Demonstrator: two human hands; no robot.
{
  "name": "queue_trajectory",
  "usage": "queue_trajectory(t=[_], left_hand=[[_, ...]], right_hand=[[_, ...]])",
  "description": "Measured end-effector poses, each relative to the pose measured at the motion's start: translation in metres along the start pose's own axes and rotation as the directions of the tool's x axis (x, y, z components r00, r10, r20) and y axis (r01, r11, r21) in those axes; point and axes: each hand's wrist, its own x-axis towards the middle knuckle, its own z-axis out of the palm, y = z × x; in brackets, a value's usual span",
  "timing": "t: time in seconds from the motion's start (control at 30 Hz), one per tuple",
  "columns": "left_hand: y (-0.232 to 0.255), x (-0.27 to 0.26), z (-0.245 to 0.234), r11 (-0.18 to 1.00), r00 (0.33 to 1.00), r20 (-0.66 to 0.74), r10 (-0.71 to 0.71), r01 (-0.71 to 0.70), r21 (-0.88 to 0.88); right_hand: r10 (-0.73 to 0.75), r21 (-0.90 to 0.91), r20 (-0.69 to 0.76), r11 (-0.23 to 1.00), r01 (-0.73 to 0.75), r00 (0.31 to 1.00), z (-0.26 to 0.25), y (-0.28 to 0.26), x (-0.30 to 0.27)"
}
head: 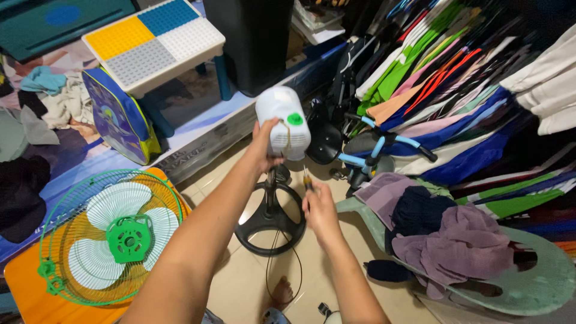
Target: The person disassembles a standing fan, removes the motor housing, and uses a screwdriver to adjust internal components. They then reassemble the fan by attaching the motor housing back to the stand and securing it with screws.
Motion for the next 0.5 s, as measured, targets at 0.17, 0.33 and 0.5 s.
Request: queue_trajectory(t=[0.17, 0.33, 0.5], left_hand=[[0.023, 0.023, 0.010, 0.999, 0.999, 0.034, 0.004, -0.006, 0.037], [0.043, 0.036, 0.019, 0.998, 0.999, 0.013, -0.045, 0.045, 0.040], [0.057, 0.044, 0.021, 0.996, 0.999, 0.032, -0.031, 0.029, 0.082]], right_hand=[[-0.064, 0.014, -0.053, 0.998, 0.065, 0.997, 0.018, -0.018, 0.048], [-0.310, -0.150, -0.151, 0.946, 0.288, 0.939, 0.036, -0.031, 0.082], [-0.284, -0.162, -0.207, 0.954, 0.254, 0.936, 0.049, -0.040, 0.097]])
